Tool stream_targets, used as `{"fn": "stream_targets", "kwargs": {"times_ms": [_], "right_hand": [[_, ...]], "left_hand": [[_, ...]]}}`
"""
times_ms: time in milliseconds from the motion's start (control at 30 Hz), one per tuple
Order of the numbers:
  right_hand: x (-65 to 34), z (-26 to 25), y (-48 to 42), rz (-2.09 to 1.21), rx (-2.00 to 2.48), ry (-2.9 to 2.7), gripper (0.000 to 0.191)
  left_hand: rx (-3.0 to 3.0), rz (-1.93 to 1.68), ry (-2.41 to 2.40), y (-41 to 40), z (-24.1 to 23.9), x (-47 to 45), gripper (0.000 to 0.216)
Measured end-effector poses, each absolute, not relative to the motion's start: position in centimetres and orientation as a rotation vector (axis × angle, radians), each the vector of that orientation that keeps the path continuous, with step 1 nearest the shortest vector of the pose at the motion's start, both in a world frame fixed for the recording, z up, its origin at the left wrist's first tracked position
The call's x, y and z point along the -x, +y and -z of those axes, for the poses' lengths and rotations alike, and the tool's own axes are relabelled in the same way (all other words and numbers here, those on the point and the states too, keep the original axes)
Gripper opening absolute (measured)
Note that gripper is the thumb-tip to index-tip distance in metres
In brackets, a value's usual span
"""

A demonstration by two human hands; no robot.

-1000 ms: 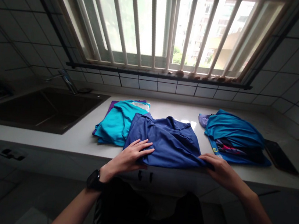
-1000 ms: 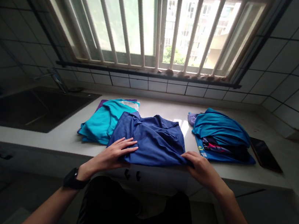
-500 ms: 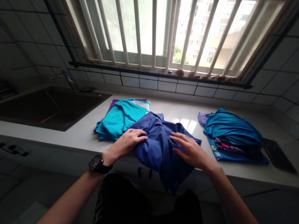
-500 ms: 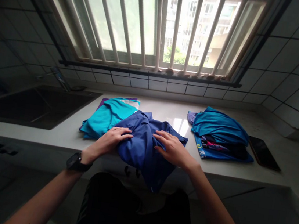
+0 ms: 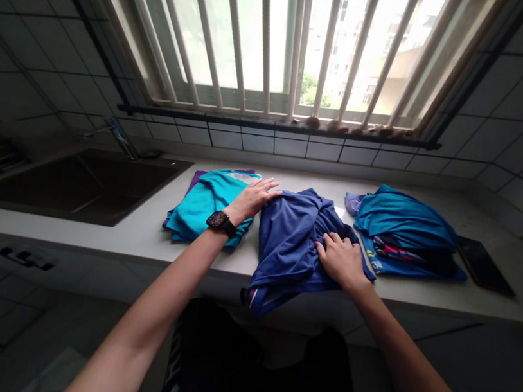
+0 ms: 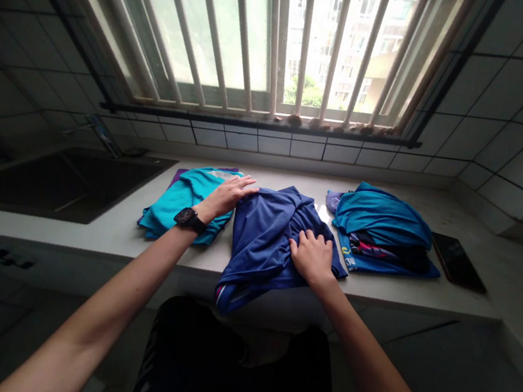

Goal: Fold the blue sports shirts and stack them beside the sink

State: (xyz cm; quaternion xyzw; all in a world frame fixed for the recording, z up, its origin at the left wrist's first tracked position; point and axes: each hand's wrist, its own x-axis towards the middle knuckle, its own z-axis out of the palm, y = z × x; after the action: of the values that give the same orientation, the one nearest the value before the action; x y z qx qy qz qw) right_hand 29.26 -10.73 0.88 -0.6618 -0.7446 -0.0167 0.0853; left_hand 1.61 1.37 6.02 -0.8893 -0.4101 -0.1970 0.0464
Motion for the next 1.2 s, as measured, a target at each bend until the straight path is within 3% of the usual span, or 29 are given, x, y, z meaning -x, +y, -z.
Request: {"fn": "stream_targets", "kwargs": {"times_ms": [100, 167, 233, 300, 433, 533, 700, 833, 967, 1033, 1100, 1200], "right_hand": [[-32.5, -0.7, -12.6, -0.049, 1.666, -2.323, 0.045], [-35.1, 0.2, -14.3, -0.123, 1.393, -2.463, 0.064], [-36.7, 1.8, -16.1, -0.135, 1.295, -2.549, 0.085], [-37.0, 3.5, -17.5, -0.016, 1.347, -2.527, 0.085], [-35.6, 5.2, -18.7, 0.231, 1.407, -2.433, 0.067], [-35.2, 4.7, -18.8, 0.271, 1.331, -2.450, 0.058], [-35.3, 1.3, -17.7, 0.132, 1.255, -2.377, 0.050], [-35.2, -5.0, -12.1, -0.073, 1.285, -2.154, 0.037], [-33.7, -10.5, -4.0, 0.034, 1.548, -2.020, 0.031], [-32.3, -11.5, -1.5, 0.179, 1.658, -1.944, 0.038], [-30.6, -11.1, -0.7, 0.259, 1.595, -1.950, 0.046], [-28.4, -8.2, -1.7, 0.170, 1.337, -2.150, 0.051]], "left_hand": [[2.820, 0.712, -1.191, -2.3, -4.9, -0.8, 0.060], [3.043, 0.723, -0.966, -6.4, -3.7, 0.2, 0.059], [3.228, 0.525, -0.762, -10.5, -1.8, 1.2, 0.078], [3.177, 0.361, -0.652, -13.2, 0.6, 1.8, 0.090], [2.859, 0.507, -0.610, -14.3, 4.5, 2.1, 0.062], [2.875, 0.772, -0.553, -13.8, 4.6, 1.8, 0.043], [2.987, 1.221, -1.105, -13.8, 0.4, 0.6, 0.020], [2.588, 1.753, -1.784, -9.8, -4.1, -1.0, 0.024], [2.232, 2.205, -2.084, -2.1, -6.7, -2.6, 0.034], [2.135, 2.092, -2.271, 0.7, -6.7, -3.0, 0.040], [2.123, 1.737, -2.384, 2.0, -5.9, -3.1, 0.059], [2.358, 1.204, -2.134, 1.6, -3.7, -3.2, 0.068]]}}
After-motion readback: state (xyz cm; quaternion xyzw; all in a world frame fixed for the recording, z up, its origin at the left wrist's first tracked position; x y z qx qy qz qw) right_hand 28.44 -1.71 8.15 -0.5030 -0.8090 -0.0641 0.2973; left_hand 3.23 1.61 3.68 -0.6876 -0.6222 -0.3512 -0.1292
